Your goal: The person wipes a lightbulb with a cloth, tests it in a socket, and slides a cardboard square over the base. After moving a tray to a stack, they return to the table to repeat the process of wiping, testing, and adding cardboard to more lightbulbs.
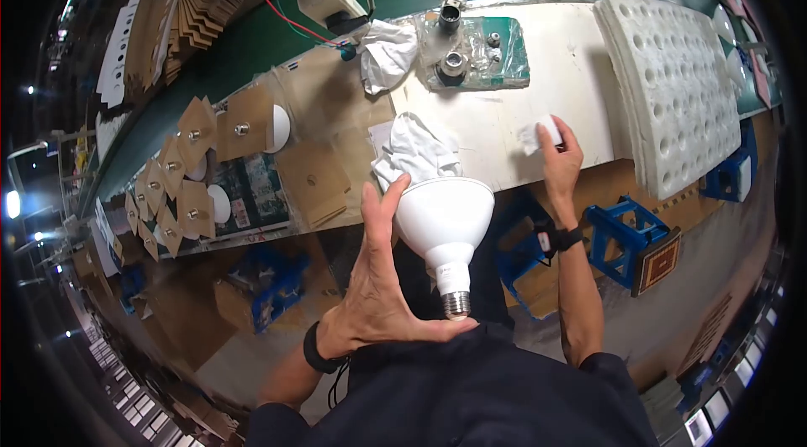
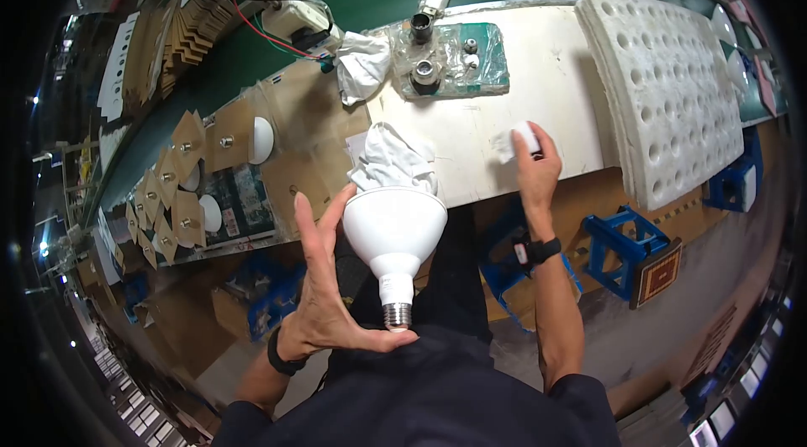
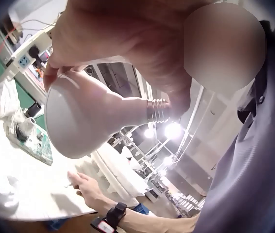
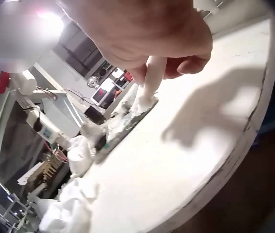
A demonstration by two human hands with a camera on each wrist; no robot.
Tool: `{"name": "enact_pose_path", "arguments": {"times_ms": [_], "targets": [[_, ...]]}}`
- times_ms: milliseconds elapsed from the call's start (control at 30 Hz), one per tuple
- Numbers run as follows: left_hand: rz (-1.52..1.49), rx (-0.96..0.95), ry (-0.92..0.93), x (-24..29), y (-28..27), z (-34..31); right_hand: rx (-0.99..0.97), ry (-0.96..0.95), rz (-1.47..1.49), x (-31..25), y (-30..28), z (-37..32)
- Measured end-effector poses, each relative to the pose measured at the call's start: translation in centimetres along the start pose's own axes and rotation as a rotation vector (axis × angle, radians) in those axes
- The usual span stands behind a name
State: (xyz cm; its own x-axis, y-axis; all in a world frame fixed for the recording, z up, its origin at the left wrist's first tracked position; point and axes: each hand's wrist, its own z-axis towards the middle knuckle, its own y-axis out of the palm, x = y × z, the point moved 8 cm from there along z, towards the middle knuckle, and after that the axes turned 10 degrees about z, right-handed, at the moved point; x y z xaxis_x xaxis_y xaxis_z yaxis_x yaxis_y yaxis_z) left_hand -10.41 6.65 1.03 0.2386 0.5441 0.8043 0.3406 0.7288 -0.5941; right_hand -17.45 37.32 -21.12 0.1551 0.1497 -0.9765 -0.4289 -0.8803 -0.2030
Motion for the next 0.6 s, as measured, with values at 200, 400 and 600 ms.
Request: {"name": "enact_pose_path", "arguments": {"times_ms": [200, 400, 600], "targets": [[0.018, 0.053, 0.041, 1.1, -0.9, 0.4, -0.064, -0.137, -0.501, 1.9, -0.1, 2.9], [-0.107, 0.071, -0.061, -0.9, -2.4, -0.9, -0.467, 0.327, 0.282, -6.8, 7.9, -5.0], [-0.082, -0.052, 0.014, -1.8, -3.3, -2.3, -1.249, 0.952, 0.873, -13.5, 15.4, -17.1]]}}
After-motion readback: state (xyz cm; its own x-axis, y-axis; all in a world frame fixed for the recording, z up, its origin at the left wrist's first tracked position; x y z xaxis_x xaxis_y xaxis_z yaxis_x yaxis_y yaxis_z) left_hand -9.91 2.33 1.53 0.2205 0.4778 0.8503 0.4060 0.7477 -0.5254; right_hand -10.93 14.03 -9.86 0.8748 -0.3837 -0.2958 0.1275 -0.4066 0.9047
